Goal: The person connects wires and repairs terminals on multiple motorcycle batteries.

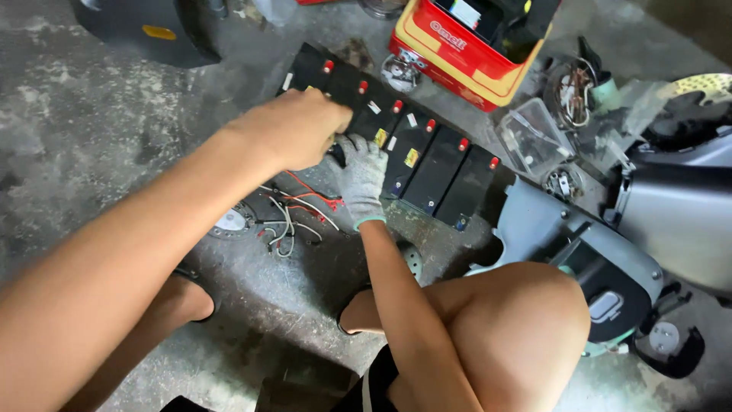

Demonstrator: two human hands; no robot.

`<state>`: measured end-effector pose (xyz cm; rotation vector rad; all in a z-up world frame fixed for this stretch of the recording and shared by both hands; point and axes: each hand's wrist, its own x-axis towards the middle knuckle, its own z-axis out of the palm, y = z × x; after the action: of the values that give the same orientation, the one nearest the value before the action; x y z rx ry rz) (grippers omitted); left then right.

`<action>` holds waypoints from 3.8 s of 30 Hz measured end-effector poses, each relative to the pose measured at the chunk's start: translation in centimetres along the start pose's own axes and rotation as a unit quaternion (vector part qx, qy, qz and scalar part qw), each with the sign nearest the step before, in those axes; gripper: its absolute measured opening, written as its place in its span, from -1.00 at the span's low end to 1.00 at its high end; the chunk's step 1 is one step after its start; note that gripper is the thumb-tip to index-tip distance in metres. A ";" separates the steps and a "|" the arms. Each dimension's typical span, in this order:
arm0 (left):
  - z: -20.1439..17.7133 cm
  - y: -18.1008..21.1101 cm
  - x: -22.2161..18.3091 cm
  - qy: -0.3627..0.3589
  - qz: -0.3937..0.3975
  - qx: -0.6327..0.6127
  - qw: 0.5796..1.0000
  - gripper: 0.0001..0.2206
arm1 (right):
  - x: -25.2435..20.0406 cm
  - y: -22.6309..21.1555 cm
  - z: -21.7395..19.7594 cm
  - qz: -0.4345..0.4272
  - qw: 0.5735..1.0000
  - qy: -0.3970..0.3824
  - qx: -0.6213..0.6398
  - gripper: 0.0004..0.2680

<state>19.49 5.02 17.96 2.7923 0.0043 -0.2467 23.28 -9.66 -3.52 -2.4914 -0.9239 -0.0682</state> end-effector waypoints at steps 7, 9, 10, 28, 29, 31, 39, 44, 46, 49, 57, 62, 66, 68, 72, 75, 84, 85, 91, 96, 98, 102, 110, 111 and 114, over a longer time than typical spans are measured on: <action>-0.1 -0.4 -0.4 -0.060 0.099 0.241 0.964 -0.91 | 0.1 0.2 0.0 -0.009 1.000 -0.003 0.009 -0.61; -1.0 0.5 -0.4 -0.096 0.099 0.234 0.962 -0.92 | -0.2 0.3 0.1 0.000 1.000 0.000 0.016 -0.62; -1.0 0.9 -0.1 -0.101 0.102 0.229 0.963 -0.92 | -0.6 0.6 0.6 0.005 1.000 -0.005 0.016 -0.62; -0.7 2.1 5.0 -0.136 -0.277 0.017 0.951 -0.64 | -2.0 -0.5 -0.6 0.023 0.997 0.032 0.072 -0.62; 0.3 1.3 4.5 -0.075 -0.184 0.047 0.979 -0.47 | -2.7 -1.0 -0.5 0.088 0.991 0.026 0.096 -0.69; 1.1 1.0 3.6 -0.011 -0.086 0.076 0.993 -0.20 | -4.5 -2.4 0.7 0.153 0.981 0.022 0.117 -0.76; -3.8 4.6 0.7 -0.059 -0.263 0.116 0.956 -0.43 | -2.0 -8.3 5.0 0.361 0.092 0.011 0.928 -0.74; -4.8 5.1 -0.4 -0.084 -0.303 0.121 0.942 -0.30 | -0.4 -5.4 12.9 0.303 0.042 0.028 0.952 -0.77; -4.2 4.1 -1.1 -0.109 -0.293 0.137 0.940 -0.26 | 0.7 -6.7 9.9 0.333 0.051 0.025 0.941 -0.77; -2.2 1.2 -2.5 -0.047 -0.080 0.088 0.992 -0.42 | 2.2 -9.3 5.6 0.440 0.041 0.005 0.897 -0.66; -3.3 2.3 -2.8 -0.050 -0.126 0.217 0.967 -0.50 | -0.3 -5.4 18.5 0.149 -0.156 -0.026 0.976 -0.70; -2.4 2.0 -3.4 0.013 -0.030 0.182 0.983 -0.50 | 1.2 -7.1 10.3 0.345 -0.017 0.019 0.938 -0.66; -0.6 0.1 -3.3 0.050 0.062 0.184 0.980 -0.62 | 0.1 -5.5 15.2 0.274 -0.060 -0.082 0.956 -0.59; -3.5 3.3 -2.9 -0.021 -0.028 0.180 0.983 -0.67 | -0.7 -4.6 17.2 0.244 -0.041 -0.091 0.965 -0.61; -4.2 5.2 -2.6 -0.073 -0.190 0.158 0.966 -0.55 | -0.6 -4.4 18.0 0.255 0.106 -0.054 0.960 -0.65; -0.2 1.4 -3.0 0.176 0.080 0.181 0.964 -0.40 | 0.7 -4.6 17.0 0.024 0.015 -0.138 0.990 -0.64; -4.6 5.4 -2.4 -0.107 -0.223 0.130 0.960 -0.50 | -0.5 -4.1 19.5 0.276 0.005 -0.023 0.961 -0.59; -4.1 5.1 -2.6 -0.108 -0.224 0.130 0.960 -0.50 | -0.3 -3.9 20.1 0.278 0.005 -0.023 0.960 -0.59; -1.2 1.9 -3.2 0.038 -0.013 0.076 0.996 -0.49 | 1.1 -5.5 13.4 0.281 -0.025 -0.079 0.956 -0.41; -3.1 3.7 -2.5 -0.032 -0.204 0.117 0.971 -0.53 | -1.4 -9.2 7.2 0.379 0.186 -0.012 0.906 -0.38; -1.6 2.4 -2.0 0.029 -0.248 0.112 0.962 -0.53 | -3.8 -10.0 7.8 0.418 0.274 0.009 0.866 -0.46; -2.3 1.2 -2.0 0.098 -0.331 0.084 0.935 -0.45 | -8.1 -9.4 9.9 0.459 0.512 0.065 0.723 -0.75; -1.3 -1.1 -12.7 0.158 -0.414 -0.079 0.893 -0.39 | -10.4 -2.1 10.3 0.428 0.594 0.164 0.661 -0.94; 0.0 -1.7 -15.1 0.178 -0.429 -0.179 0.867 -0.40 | -10.6 -0.8 10.7 0.446 0.590 0.200 0.643 -0.94; 12.6 -4.3 -23.5 0.130 -0.460 -0.450 0.754 -0.62 | -11.0 0.9 7.7 0.459 0.597 0.229 0.617 -0.96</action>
<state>-5.96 5.53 8.83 1.6136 1.2274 -0.0344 14.48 -13.37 -12.98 -1.1718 0.5495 0.2030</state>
